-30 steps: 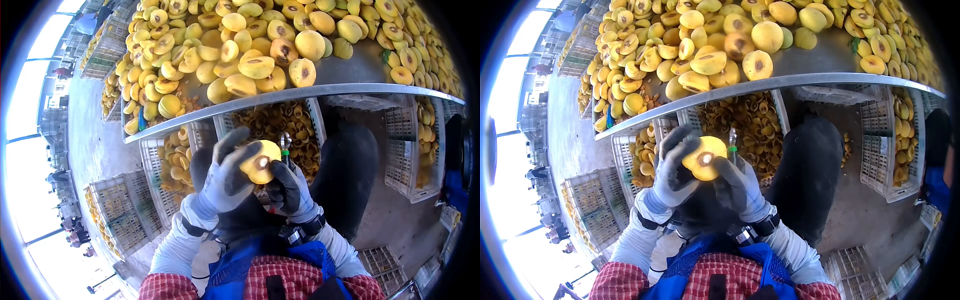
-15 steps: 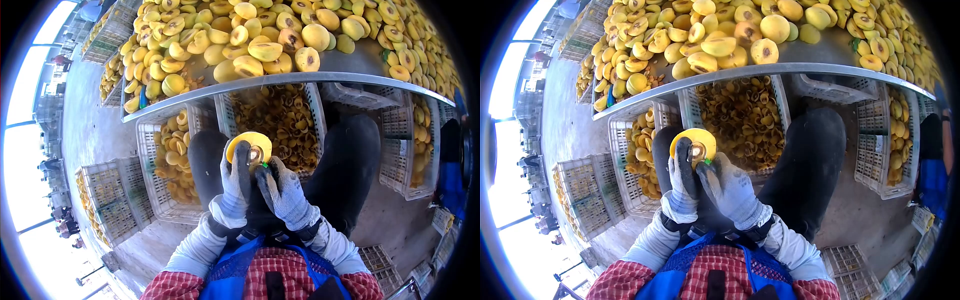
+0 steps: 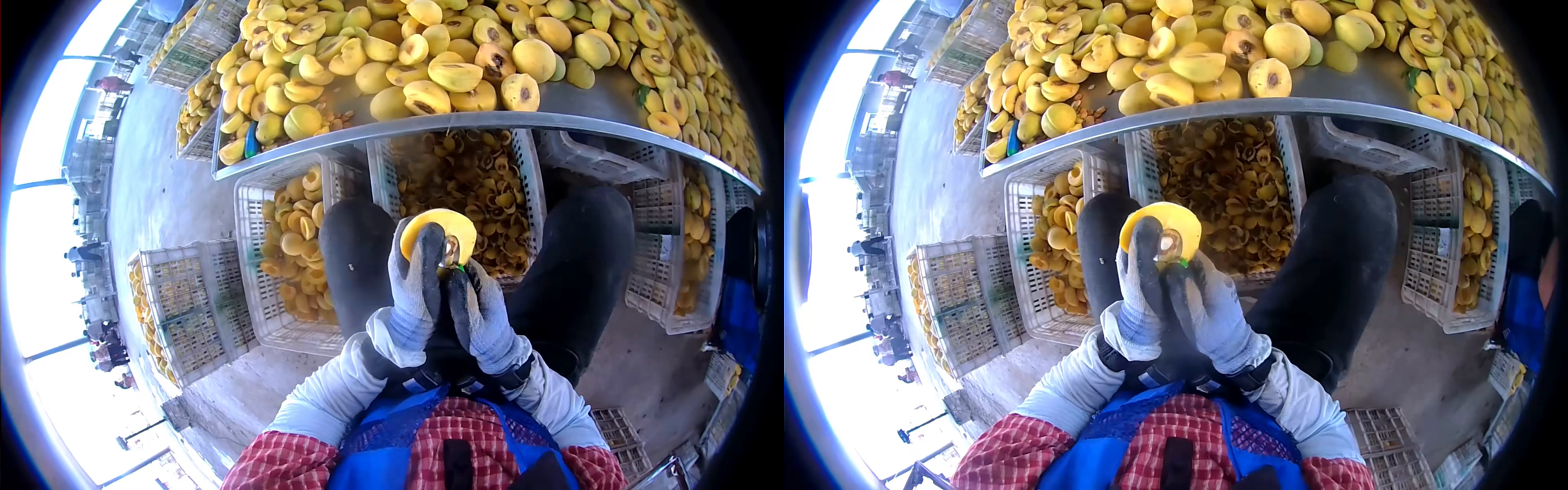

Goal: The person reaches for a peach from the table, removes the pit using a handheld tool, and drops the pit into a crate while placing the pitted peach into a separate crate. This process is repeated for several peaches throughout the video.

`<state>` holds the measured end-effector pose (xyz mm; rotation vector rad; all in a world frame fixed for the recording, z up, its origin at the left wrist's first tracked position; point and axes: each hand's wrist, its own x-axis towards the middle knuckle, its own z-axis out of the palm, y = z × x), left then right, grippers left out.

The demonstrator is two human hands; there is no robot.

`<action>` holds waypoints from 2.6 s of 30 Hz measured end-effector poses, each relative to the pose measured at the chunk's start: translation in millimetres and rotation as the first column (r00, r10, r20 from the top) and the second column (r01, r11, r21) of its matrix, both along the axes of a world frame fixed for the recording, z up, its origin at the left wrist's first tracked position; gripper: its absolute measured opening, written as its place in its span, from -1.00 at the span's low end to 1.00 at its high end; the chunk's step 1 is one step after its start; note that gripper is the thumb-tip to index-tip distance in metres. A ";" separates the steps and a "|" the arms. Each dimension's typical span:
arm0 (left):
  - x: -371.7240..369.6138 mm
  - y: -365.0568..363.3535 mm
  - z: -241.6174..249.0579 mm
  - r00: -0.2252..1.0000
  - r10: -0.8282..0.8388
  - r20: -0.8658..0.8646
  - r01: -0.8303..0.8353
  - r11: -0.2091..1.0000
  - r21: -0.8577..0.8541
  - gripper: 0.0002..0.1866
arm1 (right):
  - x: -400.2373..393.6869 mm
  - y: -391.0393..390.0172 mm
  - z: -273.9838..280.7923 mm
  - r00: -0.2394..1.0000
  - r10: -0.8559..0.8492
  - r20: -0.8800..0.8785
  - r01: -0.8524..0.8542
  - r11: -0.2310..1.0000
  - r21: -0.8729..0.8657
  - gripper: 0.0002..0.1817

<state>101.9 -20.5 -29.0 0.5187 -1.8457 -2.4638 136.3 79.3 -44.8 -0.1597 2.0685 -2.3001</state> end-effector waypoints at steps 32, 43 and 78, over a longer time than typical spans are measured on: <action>-25.7 -20.0 -16.6 0.912 -0.367 -0.183 0.258 0.861 -0.438 -0.69 | -0.4 9.9 -0.1 0.455 0.752 0.477 0.159 0.458 -0.875 -0.45; -11.3 -23.0 -23.4 0.903 -0.387 0.185 0.261 0.838 0.480 -0.56 | 6.3 2.1 -10.0 0.444 0.888 0.117 0.196 0.032 -0.980 -0.44; -158.0 -23.9 25.6 0.872 -0.477 -0.109 0.202 0.553 -0.808 -0.65 | -77.4 46.6 19.4 0.726 0.677 0.121 -0.127 0.305 -0.944 -0.59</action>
